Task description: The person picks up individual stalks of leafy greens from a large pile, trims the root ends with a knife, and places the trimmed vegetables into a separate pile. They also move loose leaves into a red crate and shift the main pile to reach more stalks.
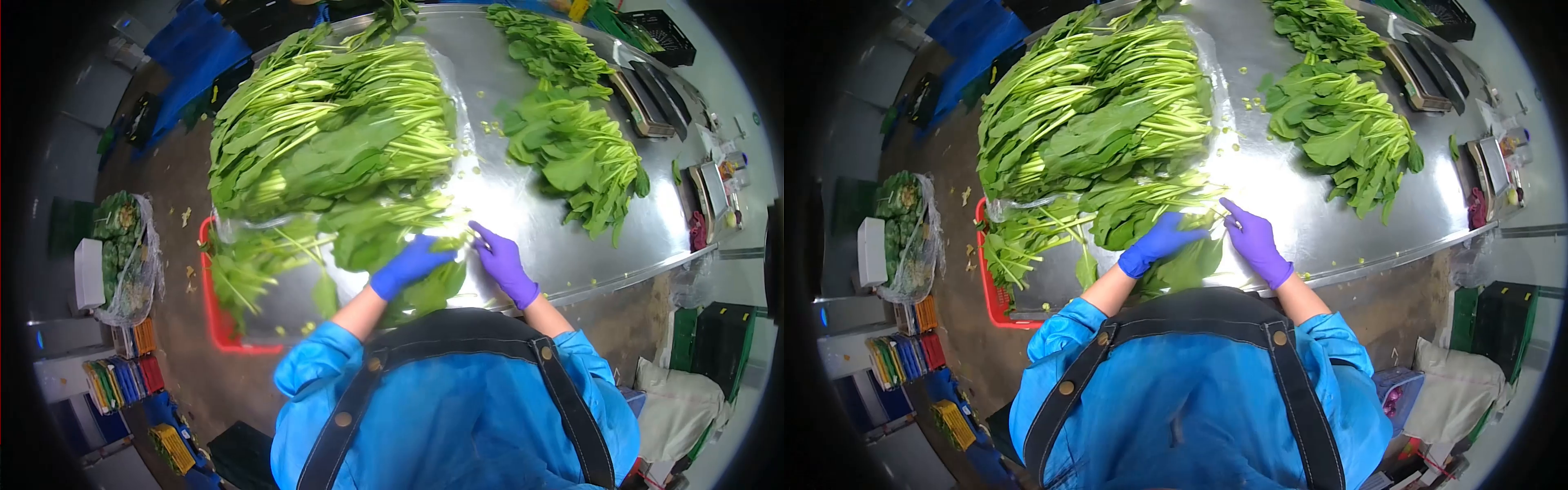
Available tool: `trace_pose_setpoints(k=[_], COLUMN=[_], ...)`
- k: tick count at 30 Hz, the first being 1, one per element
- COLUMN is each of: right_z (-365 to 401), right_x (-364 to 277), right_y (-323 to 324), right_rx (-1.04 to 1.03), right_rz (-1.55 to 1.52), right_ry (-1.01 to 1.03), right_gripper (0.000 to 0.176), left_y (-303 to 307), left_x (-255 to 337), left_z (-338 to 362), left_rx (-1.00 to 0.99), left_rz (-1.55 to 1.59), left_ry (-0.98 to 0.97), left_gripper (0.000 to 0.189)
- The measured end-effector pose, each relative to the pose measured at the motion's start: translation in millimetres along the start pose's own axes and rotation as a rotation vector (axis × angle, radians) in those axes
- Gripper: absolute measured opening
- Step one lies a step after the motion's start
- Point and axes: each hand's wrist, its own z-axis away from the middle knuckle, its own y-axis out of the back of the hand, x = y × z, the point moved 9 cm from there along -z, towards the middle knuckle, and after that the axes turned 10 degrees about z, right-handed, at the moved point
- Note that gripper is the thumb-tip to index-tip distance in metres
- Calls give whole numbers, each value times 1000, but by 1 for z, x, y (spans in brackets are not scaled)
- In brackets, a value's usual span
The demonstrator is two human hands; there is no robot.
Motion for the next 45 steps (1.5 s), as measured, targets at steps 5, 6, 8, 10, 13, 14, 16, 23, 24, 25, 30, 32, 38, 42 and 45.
trace_pose_setpoints(k=[5,6,8,10,13,14,16,23,24,25,30,32,38,42,45], right_z=[0,0,4,9,13,11,8,8,6,8,9,9,5,-2,-8], right_x=[-28,-25,-10,9,24,18,3,27,24,43,-10,0,-1,-42,-60], right_y=[1,-1,-6,-11,-21,-19,-12,-13,-14,-23,-36,-39,-7,3,11], right_rx=[15,12,2,46,-66,-48,-25,-9,-10,-148,-510,-508,-388,-367,-359], right_rz=[151,144,236,266,324,283,240,400,398,-9,-572,-547,-463,-359,-503], right_ry=[84,86,103,118,89,94,86,113,113,-120,-483,-460,-495,-345,-331], right_gripper=[51,51,46,39,34,34,33,29,29,26,26,25,22,25,30], left_y=[-3,-1,-5,1,8,7,0,18,20,19,1,11,44,11,-4], left_x=[-21,-17,4,-3,3,4,4,-4,-4,-7,-7,-16,3,26,32], left_z=[6,10,16,22,24,26,21,25,25,24,16,17,28,24,21], left_rx=[24,30,-9,20,59,67,36,101,103,89,16,86,432,232,37], left_rz=[-81,-85,-17,12,30,17,-16,151,150,191,274,266,-550,-106,264], left_ry=[58,62,-61,-65,-70,-59,-119,-24,-22,19,45,149,-291,-200,-38], left_gripper=[38,38,36,35,34,33,32,31,31,30,29,31,37,39,43])
